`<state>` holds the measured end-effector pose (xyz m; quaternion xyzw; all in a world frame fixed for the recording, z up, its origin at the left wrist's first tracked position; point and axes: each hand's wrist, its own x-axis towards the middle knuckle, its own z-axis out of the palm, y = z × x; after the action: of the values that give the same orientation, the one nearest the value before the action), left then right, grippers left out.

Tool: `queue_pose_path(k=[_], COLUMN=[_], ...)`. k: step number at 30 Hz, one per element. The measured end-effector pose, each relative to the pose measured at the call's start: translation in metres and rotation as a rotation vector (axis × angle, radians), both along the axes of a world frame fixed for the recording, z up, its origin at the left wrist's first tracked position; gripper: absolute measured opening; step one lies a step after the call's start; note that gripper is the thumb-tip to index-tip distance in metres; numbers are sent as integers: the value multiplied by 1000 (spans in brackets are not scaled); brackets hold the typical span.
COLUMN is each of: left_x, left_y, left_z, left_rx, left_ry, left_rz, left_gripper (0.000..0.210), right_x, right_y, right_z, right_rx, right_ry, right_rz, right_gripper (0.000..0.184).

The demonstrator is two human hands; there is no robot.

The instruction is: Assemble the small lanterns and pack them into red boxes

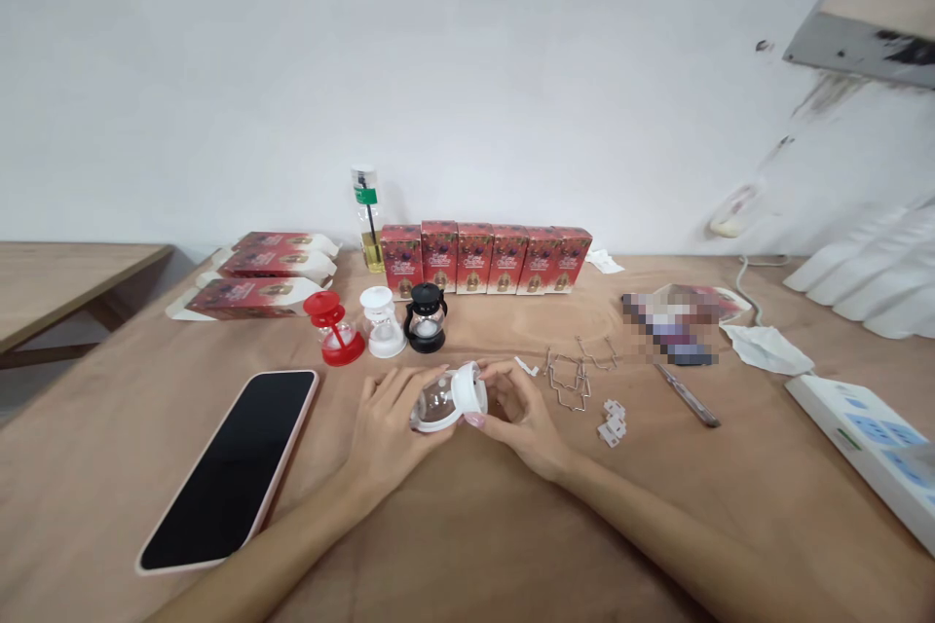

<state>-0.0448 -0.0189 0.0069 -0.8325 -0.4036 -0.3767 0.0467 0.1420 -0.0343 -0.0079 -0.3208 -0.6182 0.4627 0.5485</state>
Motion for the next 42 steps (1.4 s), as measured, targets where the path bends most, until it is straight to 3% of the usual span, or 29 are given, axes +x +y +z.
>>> queue_pose_path(k=[10,17,23,26,28,31,33,37,42], left_x=[2,1,2,1,0,-2,-2,-1,0], left_y=[-4,-2,-2,-2,-3,-2,-1,0,-1], left_z=[9,-1,3,6,8,6,4,0,1], left_rx=[43,59,91,82,31,-64,-73,-60,-59], left_ry=[15,-2,12,-16,-69,-150,-191,-215,-203], left_rz=[7,21,5,23,27,10,-22,-73,-83], left_gripper=[24,28,30,35,37,40,41,40,39], right_x=[0,0,1,9,19,42,58,81,84], right_y=[-1,-2,-6,-7,-4,4,11,20,24], right_z=[6,5,9,13,14,10,5,-2,-5], right_rx=[-106,-161,2,174,252,312,318,269,208], right_ry=[70,46,-63,-176,-272,-458,-594,-794,-938], right_rz=[61,38,-9,-111,-280,-531,-617,-696,-674], right_gripper=[36,37,35,33,31,14,6,14,20])
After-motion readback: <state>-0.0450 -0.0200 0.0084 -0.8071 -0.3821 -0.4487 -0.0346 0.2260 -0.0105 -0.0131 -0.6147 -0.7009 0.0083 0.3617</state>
